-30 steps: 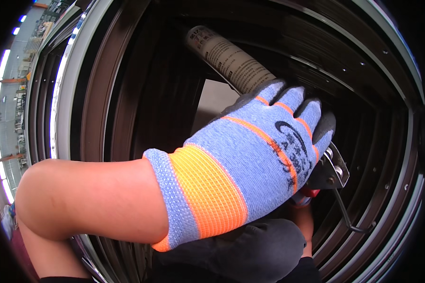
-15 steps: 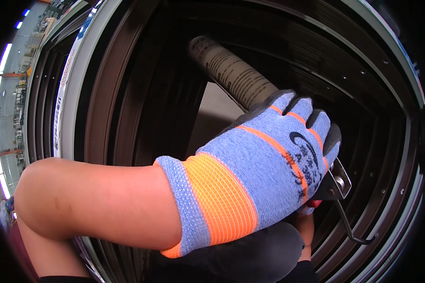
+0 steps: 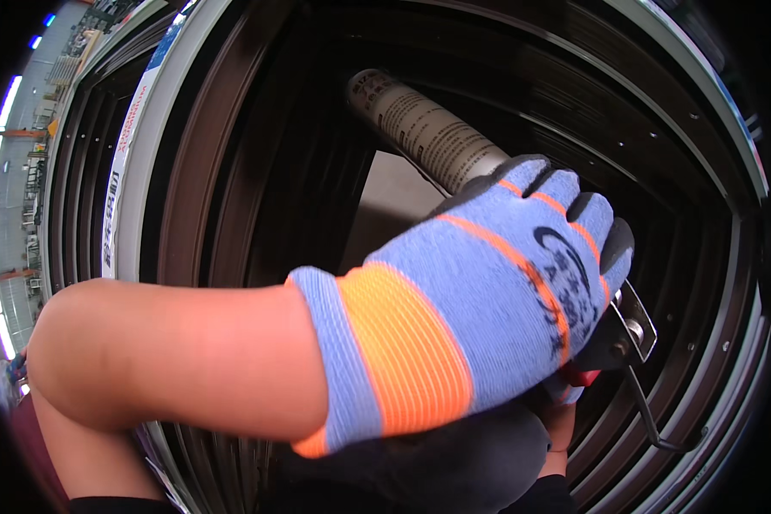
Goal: The person applies sealant along the inner corners and seams of metal frames using a caulking gun.
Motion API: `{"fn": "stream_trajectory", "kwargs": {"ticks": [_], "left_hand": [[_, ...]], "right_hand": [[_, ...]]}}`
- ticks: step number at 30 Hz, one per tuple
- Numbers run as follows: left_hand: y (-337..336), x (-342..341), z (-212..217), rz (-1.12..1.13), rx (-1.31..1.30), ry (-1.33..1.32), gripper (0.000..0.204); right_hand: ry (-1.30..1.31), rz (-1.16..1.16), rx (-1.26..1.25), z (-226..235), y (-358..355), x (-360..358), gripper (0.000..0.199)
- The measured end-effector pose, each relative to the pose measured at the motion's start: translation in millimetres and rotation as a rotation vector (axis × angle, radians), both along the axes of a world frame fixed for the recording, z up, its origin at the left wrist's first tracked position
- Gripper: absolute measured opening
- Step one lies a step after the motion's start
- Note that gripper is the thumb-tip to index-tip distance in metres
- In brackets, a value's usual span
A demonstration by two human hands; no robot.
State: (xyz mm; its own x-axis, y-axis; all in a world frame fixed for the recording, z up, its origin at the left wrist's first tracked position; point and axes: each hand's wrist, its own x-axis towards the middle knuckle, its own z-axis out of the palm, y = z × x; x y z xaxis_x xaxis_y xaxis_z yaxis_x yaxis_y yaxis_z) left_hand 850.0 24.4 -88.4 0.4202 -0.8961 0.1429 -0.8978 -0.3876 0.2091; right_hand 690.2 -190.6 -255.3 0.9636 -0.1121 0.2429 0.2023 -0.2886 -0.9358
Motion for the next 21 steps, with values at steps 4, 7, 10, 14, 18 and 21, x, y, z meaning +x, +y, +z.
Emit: {"fn": "stream_trajectory", "kwargs": {"ticks": [4, 7, 10, 14, 18, 21], "left_hand": [[-4.1, 6.1, -10.1, -0.076, -0.063, 0.018, 0.044], [4.7, 14.4, 0.0, -0.163, -0.164, -0.002, 0.048], [18.4, 26.7, -6.0, -0.213, -0.26, -0.197, 0.047], [23.1, 10.9, -4.5, -0.124, -0.228, -0.168, 0.035], [-23.9, -66.0, -62.3, 0.557, -0.933, 0.343, 0.029], [-18.9, -82.6, -99.6, 1.09, -1.051, 0.728, 0.039]], "right_hand": [[-0.043, -0.037, -0.05, -3.9, -1.2, 3.2, 0.028], [-0.165, -0.063, -0.025, 5.6, 8.0, 23.6, 0.026], [-0.334, -0.147, -0.079, 22.3, 9.3, 44.6, 0.023], [-0.399, -0.07, -0.429, -13.0, -8.6, 10.2, 0.029], [-0.011, 0.174, 0.482, -65.9, -33.5, -26.7, 0.052], [-0.093, 0.21, 0.206, -97.9, -34.1, -36.1, 0.073]]}}
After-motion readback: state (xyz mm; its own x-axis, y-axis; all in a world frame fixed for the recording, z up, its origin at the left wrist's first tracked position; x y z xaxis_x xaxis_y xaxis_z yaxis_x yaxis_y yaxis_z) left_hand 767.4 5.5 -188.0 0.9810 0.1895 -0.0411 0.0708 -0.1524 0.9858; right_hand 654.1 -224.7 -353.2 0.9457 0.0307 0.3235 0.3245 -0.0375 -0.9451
